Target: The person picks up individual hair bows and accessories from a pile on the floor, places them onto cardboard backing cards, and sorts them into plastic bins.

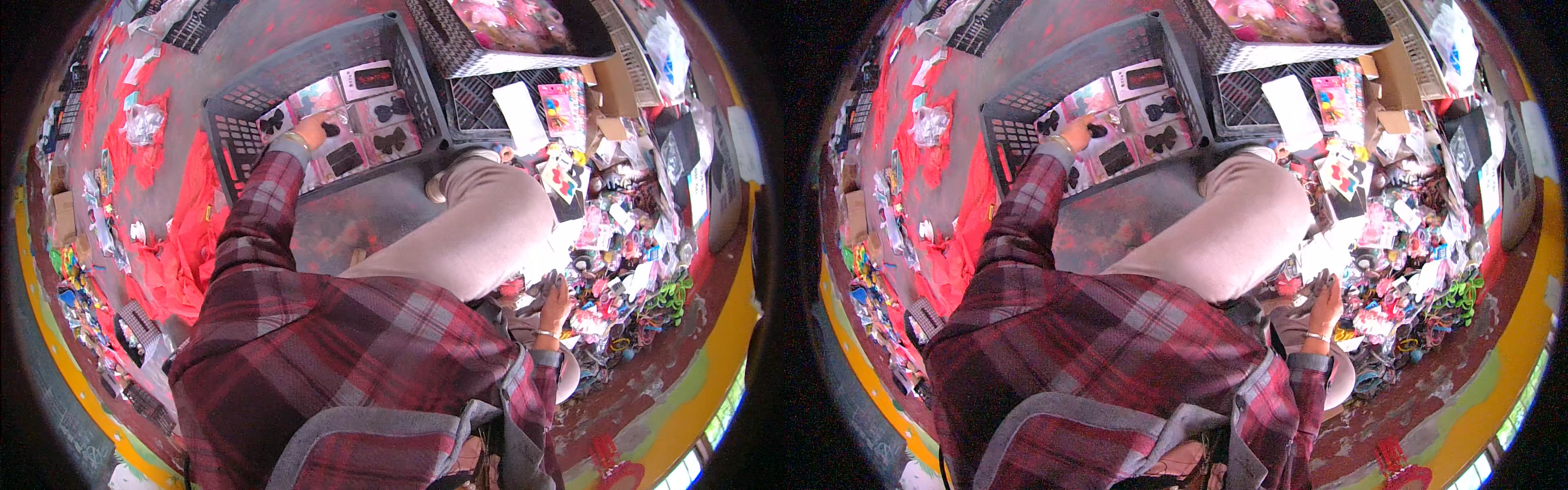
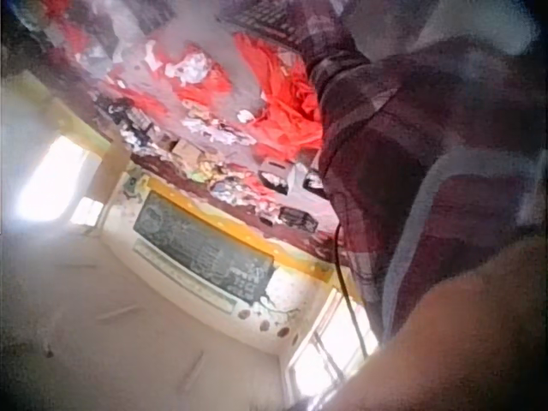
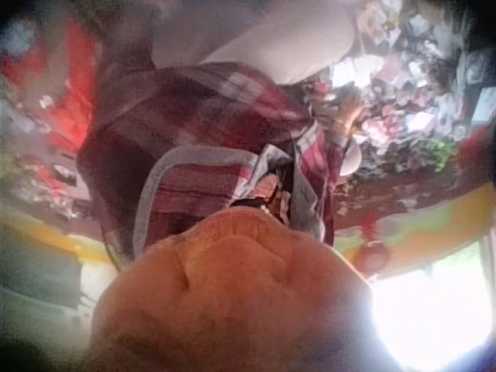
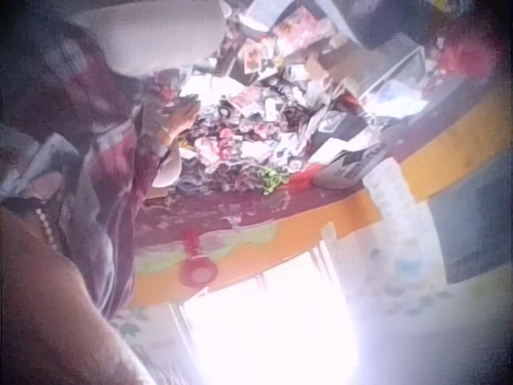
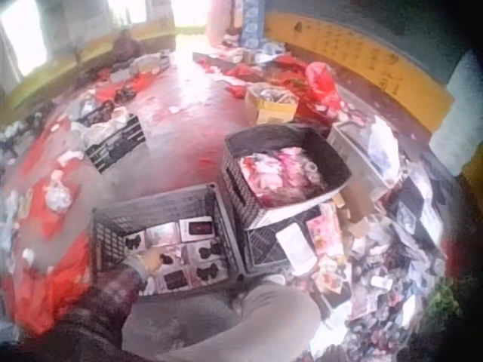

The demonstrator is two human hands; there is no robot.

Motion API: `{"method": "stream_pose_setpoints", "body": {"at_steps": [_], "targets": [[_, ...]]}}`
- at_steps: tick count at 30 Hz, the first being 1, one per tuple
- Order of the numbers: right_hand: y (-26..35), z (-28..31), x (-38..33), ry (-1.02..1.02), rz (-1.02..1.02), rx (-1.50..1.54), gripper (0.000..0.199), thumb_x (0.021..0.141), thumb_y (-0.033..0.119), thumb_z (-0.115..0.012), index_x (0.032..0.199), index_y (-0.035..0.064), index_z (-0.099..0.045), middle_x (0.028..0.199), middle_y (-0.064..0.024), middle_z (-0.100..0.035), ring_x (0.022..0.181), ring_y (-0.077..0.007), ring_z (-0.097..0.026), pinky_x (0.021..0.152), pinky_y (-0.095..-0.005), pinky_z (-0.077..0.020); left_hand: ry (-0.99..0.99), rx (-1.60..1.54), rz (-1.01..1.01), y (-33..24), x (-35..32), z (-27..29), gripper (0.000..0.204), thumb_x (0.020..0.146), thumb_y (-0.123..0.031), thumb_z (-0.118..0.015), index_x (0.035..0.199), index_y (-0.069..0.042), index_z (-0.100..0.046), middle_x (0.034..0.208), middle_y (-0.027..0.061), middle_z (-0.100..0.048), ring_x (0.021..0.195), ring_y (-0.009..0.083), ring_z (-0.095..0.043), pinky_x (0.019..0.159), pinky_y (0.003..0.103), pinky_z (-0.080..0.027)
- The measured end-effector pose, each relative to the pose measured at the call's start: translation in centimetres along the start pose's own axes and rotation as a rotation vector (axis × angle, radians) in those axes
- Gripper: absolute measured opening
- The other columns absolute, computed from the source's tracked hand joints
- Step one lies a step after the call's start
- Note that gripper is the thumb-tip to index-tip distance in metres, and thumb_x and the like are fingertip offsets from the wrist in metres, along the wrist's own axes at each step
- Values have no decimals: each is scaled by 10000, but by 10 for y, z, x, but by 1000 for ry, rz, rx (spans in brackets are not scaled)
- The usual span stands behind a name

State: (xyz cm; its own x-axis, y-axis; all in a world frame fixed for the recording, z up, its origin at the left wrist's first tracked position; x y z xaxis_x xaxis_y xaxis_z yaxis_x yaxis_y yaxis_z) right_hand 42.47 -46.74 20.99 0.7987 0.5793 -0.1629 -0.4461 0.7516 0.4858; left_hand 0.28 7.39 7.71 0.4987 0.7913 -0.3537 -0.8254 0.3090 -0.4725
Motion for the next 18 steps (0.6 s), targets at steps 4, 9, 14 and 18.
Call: {"method": "stream_pose_setpoints", "body": {"at_steps": [4,9,14,18], "targets": [[9,-6,3,50,-17,-35,382,839,66,-455,1216,56,-514,1057,-221,-606,931,-334,-616,772,-390,-482,290,96,-40,15,8,-62,346,769,-173,-565,1102,-82,-585,969,196,-624,914,362,-598,777,417,-478],[-17,-13,-78,-6,-204,-99,408,818,52,-432,1217,70,-518,1073,-208,-604,957,-360,-601,784,-412,-479,344,161,-311,-28,67,-126,244,701,-128,-586,924,-45,-638,923,178,-612,899,350,-590,758,422,-482],[11,-23,10,139,-29,-128,391,831,68,-449,1215,80,-523,1116,-198,-591,993,-351,-590,812,-389,-478,178,-32,-47,75,41,-160,265,665,-175,-671,893,-42,-642,954,198,-605,952,353,-579,795,428,-474],[13,-23,0,129,-141,-128,374,838,86,-477,1207,56,-527,1137,-198,-583,1022,-335,-583,840,-381,-471,124,159,52,28,25,-113,432,701,-208,-682,1093,-70,-564,1050,213,-583,1002,352,-564,830,434,-461]]}}
Point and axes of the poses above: each hand's wrist, its own x-axis towards the middle knuckle, its own z-axis out of the back of the hand, y = z × x, the point moved 8 cm from there along x, towards the middle knuckle
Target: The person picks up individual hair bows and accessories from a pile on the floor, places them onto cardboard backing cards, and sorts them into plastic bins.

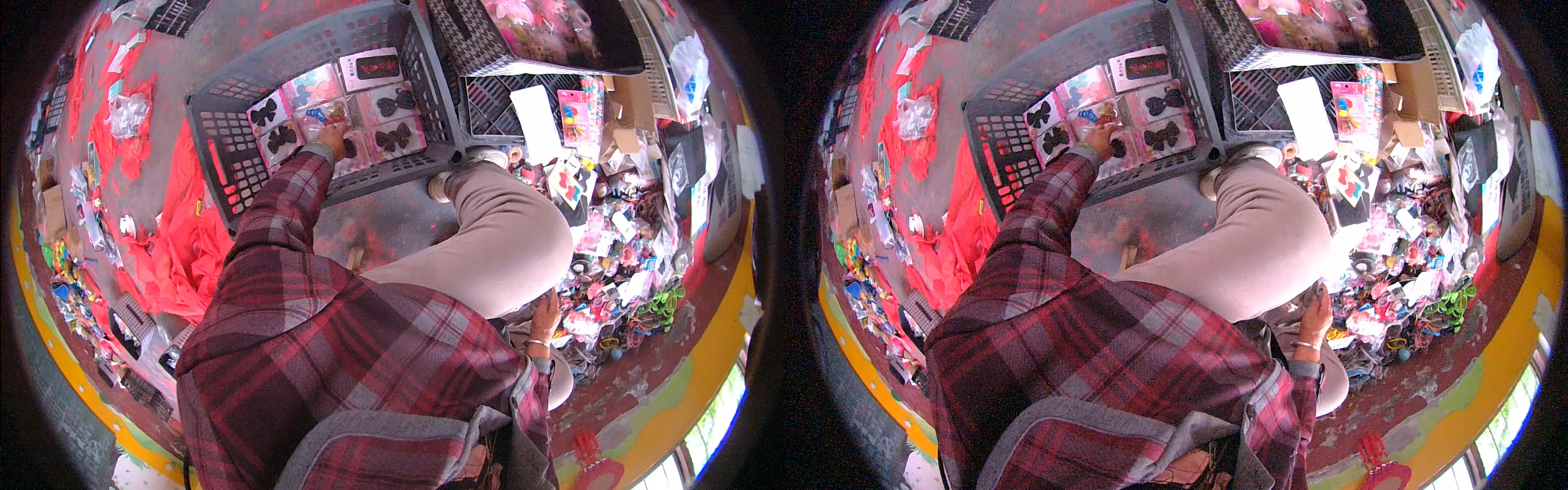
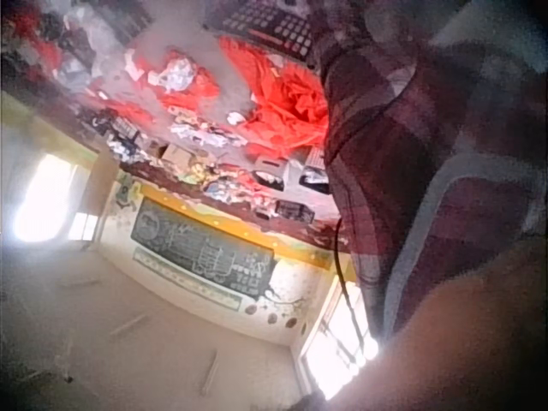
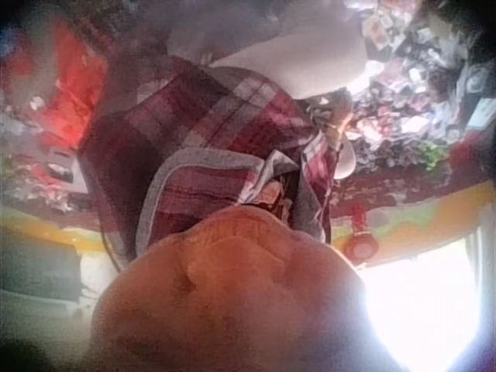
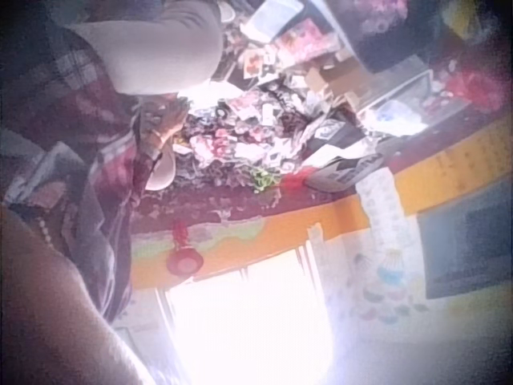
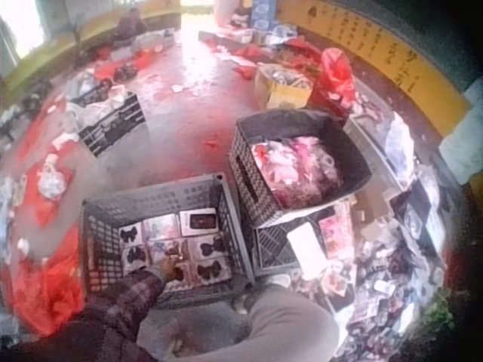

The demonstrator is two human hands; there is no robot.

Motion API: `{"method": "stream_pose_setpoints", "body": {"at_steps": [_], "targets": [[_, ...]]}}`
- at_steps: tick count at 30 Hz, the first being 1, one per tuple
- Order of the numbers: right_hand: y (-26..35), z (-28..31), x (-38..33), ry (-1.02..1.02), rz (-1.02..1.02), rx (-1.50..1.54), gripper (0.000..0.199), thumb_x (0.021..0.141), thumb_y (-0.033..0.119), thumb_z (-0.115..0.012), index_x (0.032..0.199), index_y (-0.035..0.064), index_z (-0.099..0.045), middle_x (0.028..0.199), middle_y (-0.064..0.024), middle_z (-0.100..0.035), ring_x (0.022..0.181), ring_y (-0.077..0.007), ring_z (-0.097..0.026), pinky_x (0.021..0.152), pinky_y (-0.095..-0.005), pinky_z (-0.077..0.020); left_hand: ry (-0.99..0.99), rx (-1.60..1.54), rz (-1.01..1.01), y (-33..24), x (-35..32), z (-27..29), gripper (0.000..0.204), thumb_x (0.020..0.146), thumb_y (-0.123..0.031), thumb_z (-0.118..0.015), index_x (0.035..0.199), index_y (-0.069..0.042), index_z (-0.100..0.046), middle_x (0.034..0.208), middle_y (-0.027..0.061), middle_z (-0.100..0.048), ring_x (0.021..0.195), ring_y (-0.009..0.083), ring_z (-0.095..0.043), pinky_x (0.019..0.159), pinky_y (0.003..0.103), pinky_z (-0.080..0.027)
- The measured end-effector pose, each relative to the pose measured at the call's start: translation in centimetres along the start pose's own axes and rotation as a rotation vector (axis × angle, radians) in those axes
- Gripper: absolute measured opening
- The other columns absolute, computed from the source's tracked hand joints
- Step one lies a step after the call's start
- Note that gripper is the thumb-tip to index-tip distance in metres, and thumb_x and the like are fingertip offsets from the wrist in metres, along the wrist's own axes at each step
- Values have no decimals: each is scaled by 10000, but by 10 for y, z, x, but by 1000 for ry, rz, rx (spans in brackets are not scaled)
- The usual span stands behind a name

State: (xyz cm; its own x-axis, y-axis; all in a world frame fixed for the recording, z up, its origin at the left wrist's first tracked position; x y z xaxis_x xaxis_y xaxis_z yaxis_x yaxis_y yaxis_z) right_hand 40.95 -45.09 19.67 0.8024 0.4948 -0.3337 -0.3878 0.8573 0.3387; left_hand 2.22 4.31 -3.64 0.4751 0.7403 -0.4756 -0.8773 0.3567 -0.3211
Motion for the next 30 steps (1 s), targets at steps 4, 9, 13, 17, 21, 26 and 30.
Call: {"method": "stream_pose_setpoints", "body": {"at_steps": [4,9,13,17,21,26,30], "targets": [[11,-5,-6,-26,24,176,370,849,103,-451,1198,0,-518,1104,-240,-578,1000,-345,-584,833,-373,-461,20,-109,-160,-3,3,-3,473,764,-243,-645,1182,-84,-490,1127,203,-553,1030,363,-546,878,428,-444],[10,5,10,26,-68,129,348,780,120,-442,1072,9,-596,914,-206,-629,826,-301,-618,728,-351,-479,187,-154,-125,60,20,-55,583,743,-156,-652,1277,-89,-427,1157,226,-544,1088,345,-536,904,405,-437],[-43,-16,19,140,-261,418,274,778,192,-496,923,17,-651,761,-108,-644,678,-193,-585,646,-316,-465,36,86,-157,33,32,-8,475,779,-169,-579,1244,-155,-483,1004,221,-617,901,385,-610,795,464,-480],[-55,-38,31,155,-345,256,306,766,320,-554,876,60,-671,762,-127,-653,701,-244,-625,675,-357,-474,-158,-9,-370,-85,26,93,281,861,-206,-560,1115,-89,-594,1050,166,-623,980,295,-596,870,364,-451],[-33,-90,60,367,198,-307,325,757,334,-568,940,85,-668,898,-128,-660,798,-298,-635,766,-368,-491,-323,-567,-690,-305,-91,236,233,918,-138,-501,1093,-13,-590,1074,110,-625,1019,193,-577,901,303,-423],[-48,-168,98,374,152,-104,369,712,317,-611,1004,95,-652,1031,-149,-632,923,-316,-616,836,-368,-486,7,-1381,-1213,-492,-246,295,297,916,-70,-393,1153,83,-485,1161,241,-536,1096,259,-532,918,377,-427],[-45,-181,119,265,-114,141,448,674,349,-658,1035,87,-635,1015,-179,-630,951,-337,-604,844,-374,-480,301,-1449,-957,-553,-246,223,314,906,-138,-423,1145,56,-482,1108,194,-566,1055,231,-544,902,358,-430]]}}
Point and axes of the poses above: each hand's wrist, its own x-axis towards the middle knuckle, its own z-axis out of the back of the hand, y = z × x, the point moved 8 cm from there along x, towards the middle knuckle
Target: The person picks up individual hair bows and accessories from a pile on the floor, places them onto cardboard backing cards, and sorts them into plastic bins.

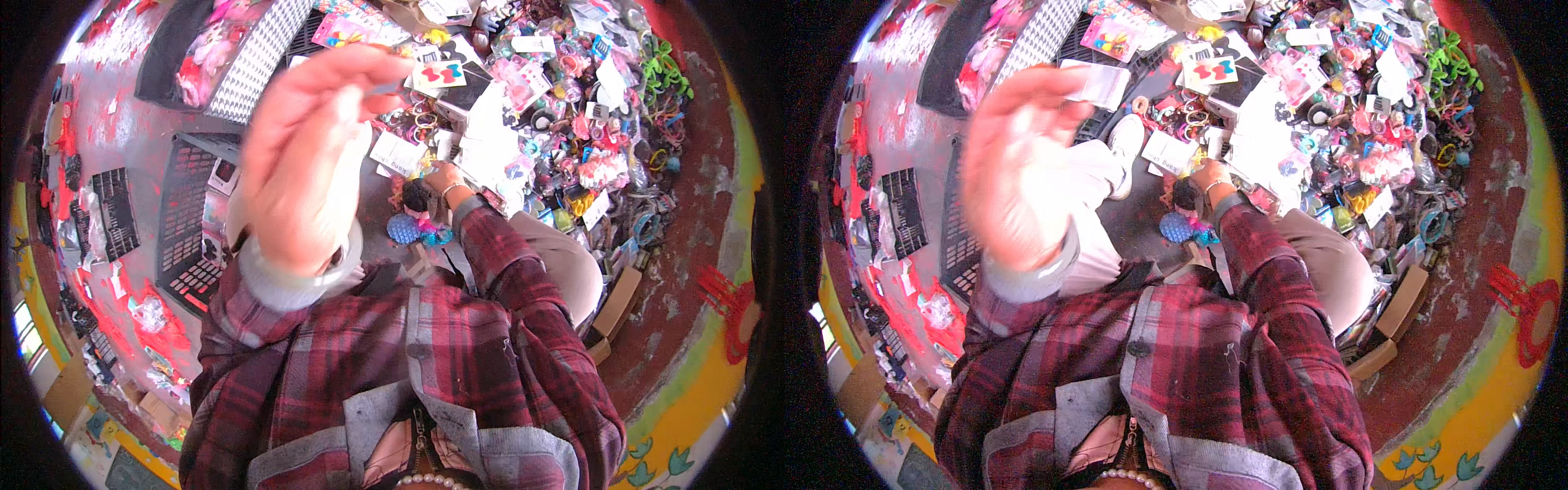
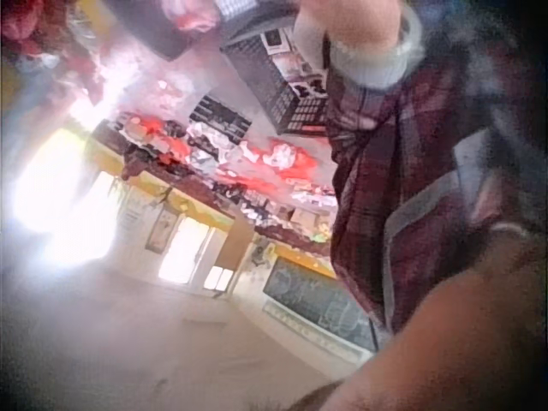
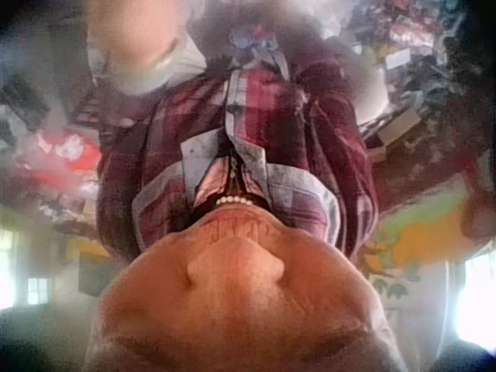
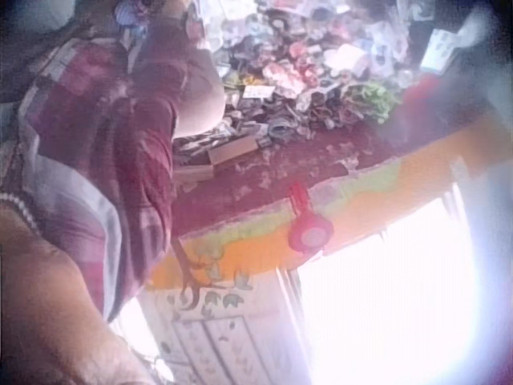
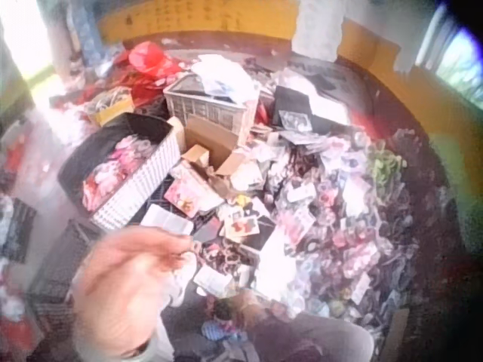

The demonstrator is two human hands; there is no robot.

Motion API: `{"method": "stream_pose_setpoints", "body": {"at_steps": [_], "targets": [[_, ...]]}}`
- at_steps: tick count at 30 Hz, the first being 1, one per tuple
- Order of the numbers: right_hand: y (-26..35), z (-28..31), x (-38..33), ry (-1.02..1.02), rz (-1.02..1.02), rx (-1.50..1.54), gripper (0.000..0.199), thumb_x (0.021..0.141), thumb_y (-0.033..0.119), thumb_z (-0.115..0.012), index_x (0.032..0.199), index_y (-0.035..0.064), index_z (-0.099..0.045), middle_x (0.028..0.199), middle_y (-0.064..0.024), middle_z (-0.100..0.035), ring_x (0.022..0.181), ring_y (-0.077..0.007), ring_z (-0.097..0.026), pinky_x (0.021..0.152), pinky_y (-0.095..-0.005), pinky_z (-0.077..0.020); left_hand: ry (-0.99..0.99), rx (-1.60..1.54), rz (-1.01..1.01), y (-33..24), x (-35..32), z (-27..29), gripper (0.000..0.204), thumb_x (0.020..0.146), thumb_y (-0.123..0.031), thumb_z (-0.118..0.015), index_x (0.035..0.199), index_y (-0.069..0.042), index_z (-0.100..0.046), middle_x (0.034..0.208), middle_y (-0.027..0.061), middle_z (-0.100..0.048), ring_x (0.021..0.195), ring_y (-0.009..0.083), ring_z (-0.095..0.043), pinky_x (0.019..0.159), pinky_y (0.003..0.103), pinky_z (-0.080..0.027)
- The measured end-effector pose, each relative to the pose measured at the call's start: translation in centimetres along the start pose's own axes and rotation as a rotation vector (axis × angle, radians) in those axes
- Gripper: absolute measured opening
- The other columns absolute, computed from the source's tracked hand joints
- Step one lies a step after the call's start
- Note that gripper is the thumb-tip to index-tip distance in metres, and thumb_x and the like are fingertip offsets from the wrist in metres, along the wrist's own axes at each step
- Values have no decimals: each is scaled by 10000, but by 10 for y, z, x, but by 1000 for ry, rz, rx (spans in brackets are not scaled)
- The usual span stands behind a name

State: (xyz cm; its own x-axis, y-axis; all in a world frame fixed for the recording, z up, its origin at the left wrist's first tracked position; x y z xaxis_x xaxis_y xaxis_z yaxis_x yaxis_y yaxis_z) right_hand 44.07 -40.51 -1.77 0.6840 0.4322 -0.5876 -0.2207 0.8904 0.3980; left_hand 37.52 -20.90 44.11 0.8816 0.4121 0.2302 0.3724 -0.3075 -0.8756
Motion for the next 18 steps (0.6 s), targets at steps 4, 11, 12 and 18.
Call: {"method": "stream_pose_setpoints", "body": {"at_steps": [4,11,12,18], "targets": [[-27,-52,50,46,-7,67,396,735,402,-604,1037,149,-637,1012,-148,-629,961,-331,-600,838,-374,-480,-180,-160,546,102,-3,28,287,898,-155,-451,1126,8,-515,1062,133,-591,1013,208,-552,881,323,-417],[-29,-84,95,179,5,-175,299,835,404,-502,1013,219,-655,1002,-86,-641,955,-270,-615,780,-381,-502,-232,-144,681,125,7,21,230,893,-96,-436,1064,11,-546,1006,118,-615,934,185,-575,821,303,-432],[-24,-81,97,184,34,-245,290,841,390,-497,1013,220,-656,1003,-84,-643,951,-263,-618,774,-381,-504,-230,-159,705,128,5,22,229,892,-95,-437,1064,10,-546,1005,117,-615,931,185,-576,819,304,-432],[3,-58,82,130,203,-336,283,816,312,-505,975,154,-679,1035,-83,-650,944,-248,-632,778,-367,-511,-209,-80,694,131,3,30,255,885,-145,-481,1086,1,-534,992,114,-613,956,198,-574,835,319,-431]]}}
Point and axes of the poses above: each hand's wrist, its own x-axis towards the middle knuckle, its own z-axis out of the back of the hand, y = z × x, the point moved 8 cm from there along x, towards the middle knuckle
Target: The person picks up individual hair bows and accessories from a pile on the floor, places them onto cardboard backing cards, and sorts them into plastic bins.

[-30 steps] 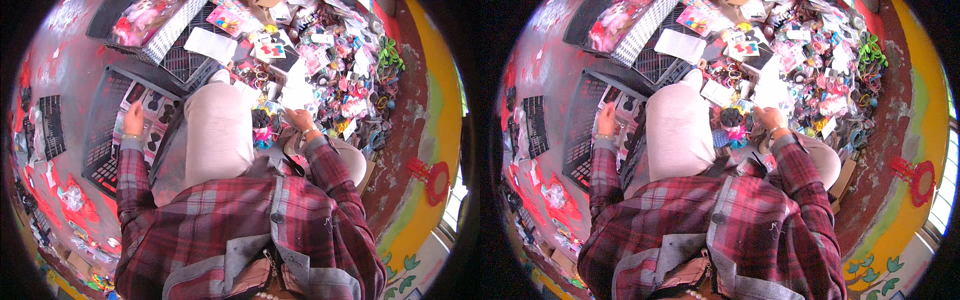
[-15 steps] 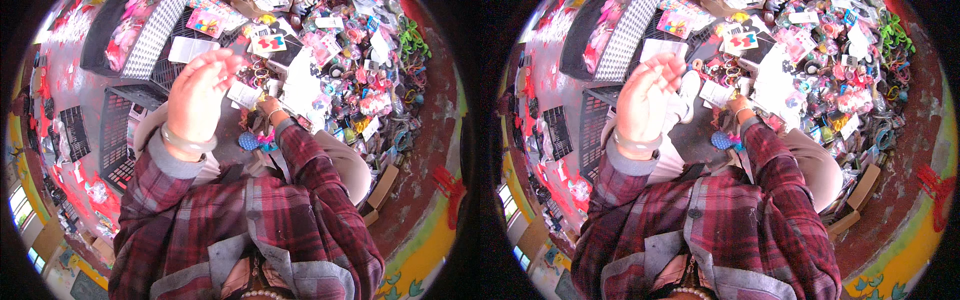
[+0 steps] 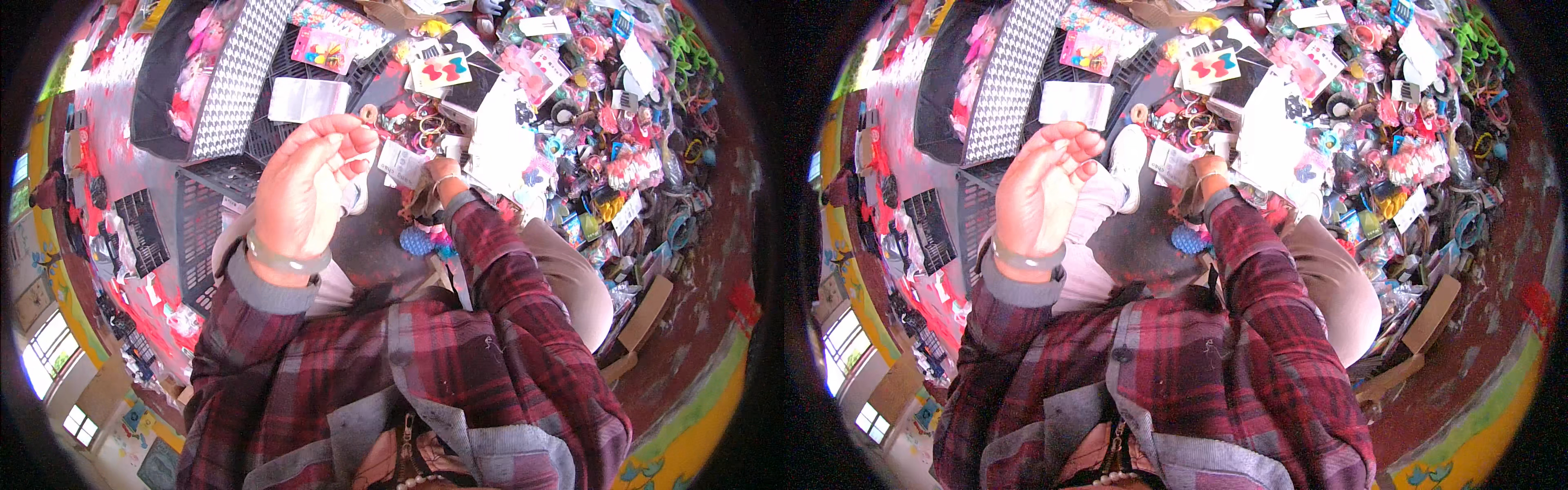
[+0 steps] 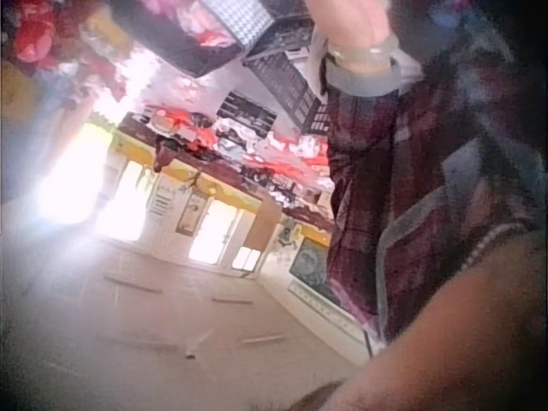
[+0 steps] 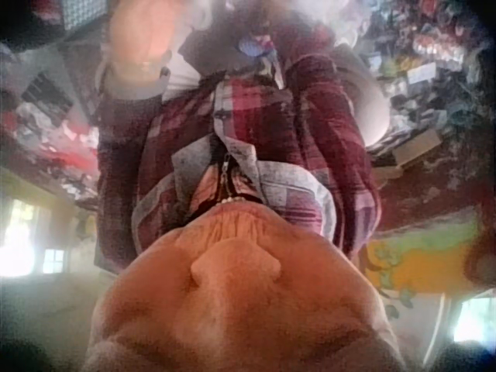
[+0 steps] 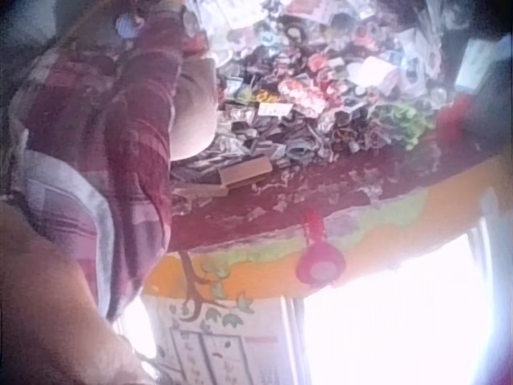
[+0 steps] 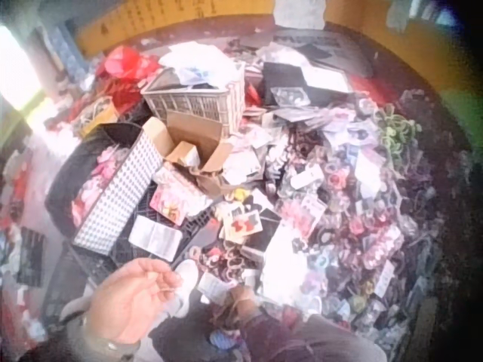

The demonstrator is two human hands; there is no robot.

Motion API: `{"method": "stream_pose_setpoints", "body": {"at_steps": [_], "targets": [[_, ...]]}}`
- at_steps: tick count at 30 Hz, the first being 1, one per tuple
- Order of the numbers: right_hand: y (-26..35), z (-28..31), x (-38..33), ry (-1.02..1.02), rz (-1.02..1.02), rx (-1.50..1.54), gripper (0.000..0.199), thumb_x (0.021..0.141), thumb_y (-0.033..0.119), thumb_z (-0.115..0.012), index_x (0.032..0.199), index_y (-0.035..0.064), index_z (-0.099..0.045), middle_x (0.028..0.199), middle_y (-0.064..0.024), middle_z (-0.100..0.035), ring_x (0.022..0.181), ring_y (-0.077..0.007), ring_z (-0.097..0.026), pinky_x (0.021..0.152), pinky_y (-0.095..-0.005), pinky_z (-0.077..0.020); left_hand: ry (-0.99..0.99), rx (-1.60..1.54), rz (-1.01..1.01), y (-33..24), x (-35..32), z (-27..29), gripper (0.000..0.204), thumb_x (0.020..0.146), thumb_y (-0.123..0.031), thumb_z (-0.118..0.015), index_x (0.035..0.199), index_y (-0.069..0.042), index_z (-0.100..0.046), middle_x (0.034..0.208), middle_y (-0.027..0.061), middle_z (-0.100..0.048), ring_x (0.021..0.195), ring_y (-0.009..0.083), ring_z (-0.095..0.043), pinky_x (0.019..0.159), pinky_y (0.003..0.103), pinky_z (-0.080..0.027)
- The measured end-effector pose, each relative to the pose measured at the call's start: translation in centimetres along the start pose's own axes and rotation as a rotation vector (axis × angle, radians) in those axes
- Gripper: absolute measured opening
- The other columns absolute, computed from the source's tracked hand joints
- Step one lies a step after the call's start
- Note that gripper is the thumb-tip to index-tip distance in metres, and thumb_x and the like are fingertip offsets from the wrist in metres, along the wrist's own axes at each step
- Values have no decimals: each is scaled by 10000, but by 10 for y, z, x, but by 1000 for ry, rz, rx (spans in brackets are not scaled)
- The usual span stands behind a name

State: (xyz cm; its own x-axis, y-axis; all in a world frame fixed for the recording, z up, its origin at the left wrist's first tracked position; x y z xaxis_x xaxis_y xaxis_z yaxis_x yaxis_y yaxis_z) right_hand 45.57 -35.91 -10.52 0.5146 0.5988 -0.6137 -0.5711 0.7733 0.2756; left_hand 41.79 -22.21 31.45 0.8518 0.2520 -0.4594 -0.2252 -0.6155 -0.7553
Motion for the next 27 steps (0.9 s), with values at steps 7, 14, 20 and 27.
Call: {"method": "stream_pose_setpoints", "body": {"at_steps": [7,14,20,27], "targets": [[17,167,-68,-568,190,393,154,741,244,-564,771,123,-655,847,-77,-660,816,-261,-634,716,-368,-498,16,-5,-89,-4,5,5,230,882,-111,-454,1056,3,-552,1002,112,-618,916,185,-583,803,304,-448],[105,361,-284,-1097,293,194,87,759,178,-619,774,104,-662,705,-55,-608,629,-237,-605,548,-339,-477,-197,-142,9,23,11,0,514,791,-515,-603,1112,-124,-514,1151,129,-511,1119,264,-457,892,462,-394],[162,351,-389,-1143,647,-97,99,720,119,-643,808,86,-613,627,-55,-486,574,-232,-544,544,-355,-445,431,-499,-93,20,10,-74,424,908,-397,-470,1047,-2,-538,992,139,-601,896,265,-600,793,408,-494],[22,373,-392,-900,275,1272,184,884,217,-554,895,39,-599,800,-58,-624,731,-167,-606,660,-281,-493,537,-440,-70,5,-31,-109,387,908,-237,-426,1213,-1,-457,1069,144,-582,962,270,-595,853,403,-491]]}}
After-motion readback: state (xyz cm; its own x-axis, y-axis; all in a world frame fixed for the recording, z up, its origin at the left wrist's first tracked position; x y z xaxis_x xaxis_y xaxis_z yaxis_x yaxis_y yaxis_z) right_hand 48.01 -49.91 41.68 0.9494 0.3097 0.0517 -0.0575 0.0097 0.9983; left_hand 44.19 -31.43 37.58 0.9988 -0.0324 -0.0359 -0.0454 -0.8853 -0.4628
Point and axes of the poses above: each hand's wrist, its own x-axis towards the middle knuckle, its own z-axis out of the back of the hand, y = z × x, the point moved 8 cm from there along x, towards the middle knuckle
